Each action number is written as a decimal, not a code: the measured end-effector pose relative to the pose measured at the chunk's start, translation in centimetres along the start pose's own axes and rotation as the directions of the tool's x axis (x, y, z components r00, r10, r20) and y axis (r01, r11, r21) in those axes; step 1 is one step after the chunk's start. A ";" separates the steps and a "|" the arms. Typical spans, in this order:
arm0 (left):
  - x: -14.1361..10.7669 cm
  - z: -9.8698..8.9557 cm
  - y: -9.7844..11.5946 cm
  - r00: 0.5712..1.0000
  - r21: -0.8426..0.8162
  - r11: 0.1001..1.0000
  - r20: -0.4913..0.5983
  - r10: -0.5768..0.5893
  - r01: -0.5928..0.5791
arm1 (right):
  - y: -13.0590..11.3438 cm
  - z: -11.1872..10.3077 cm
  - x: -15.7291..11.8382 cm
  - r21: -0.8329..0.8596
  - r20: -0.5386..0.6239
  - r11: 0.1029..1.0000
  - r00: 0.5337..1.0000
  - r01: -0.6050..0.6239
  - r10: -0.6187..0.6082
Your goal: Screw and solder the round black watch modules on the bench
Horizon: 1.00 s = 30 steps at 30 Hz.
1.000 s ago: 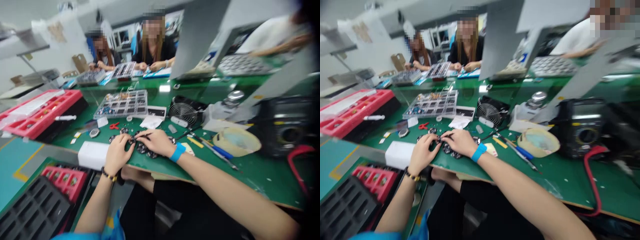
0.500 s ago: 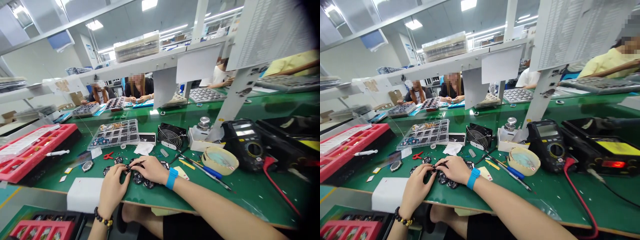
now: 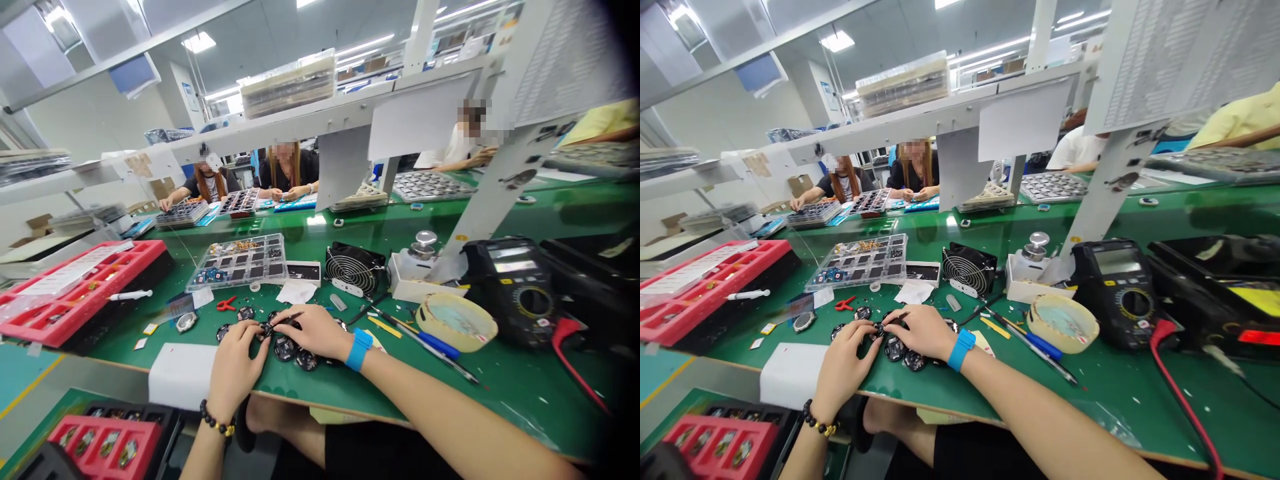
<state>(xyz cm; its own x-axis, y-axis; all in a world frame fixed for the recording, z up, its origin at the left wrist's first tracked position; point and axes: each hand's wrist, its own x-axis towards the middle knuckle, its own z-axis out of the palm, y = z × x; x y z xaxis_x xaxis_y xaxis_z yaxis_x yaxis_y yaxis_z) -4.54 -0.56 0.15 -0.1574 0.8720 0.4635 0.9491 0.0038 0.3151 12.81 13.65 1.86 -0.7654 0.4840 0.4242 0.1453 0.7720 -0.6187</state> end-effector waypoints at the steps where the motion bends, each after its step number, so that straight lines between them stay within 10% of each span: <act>1: 0.0 0.0 0.0 1.000 0.002 1.000 -0.002 0.002 -0.002 | 0.0 -0.1 0.0 0.000 0.003 1.000 1.000 0.005 -0.005; 30: 0.2 -0.8 0.5 1.000 0.015 1.000 0.021 0.014 -0.014 | -0.3 -0.4 -0.2 -0.021 0.015 0.997 0.997 0.071 -0.070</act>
<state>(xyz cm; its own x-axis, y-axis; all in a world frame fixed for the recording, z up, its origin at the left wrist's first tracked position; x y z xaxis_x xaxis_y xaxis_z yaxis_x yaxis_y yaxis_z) -4.29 -0.75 1.06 -0.1382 0.8820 0.4505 0.9551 -0.0016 0.2962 13.17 13.42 2.20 -0.7828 0.4223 0.4570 0.1038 0.8128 -0.5733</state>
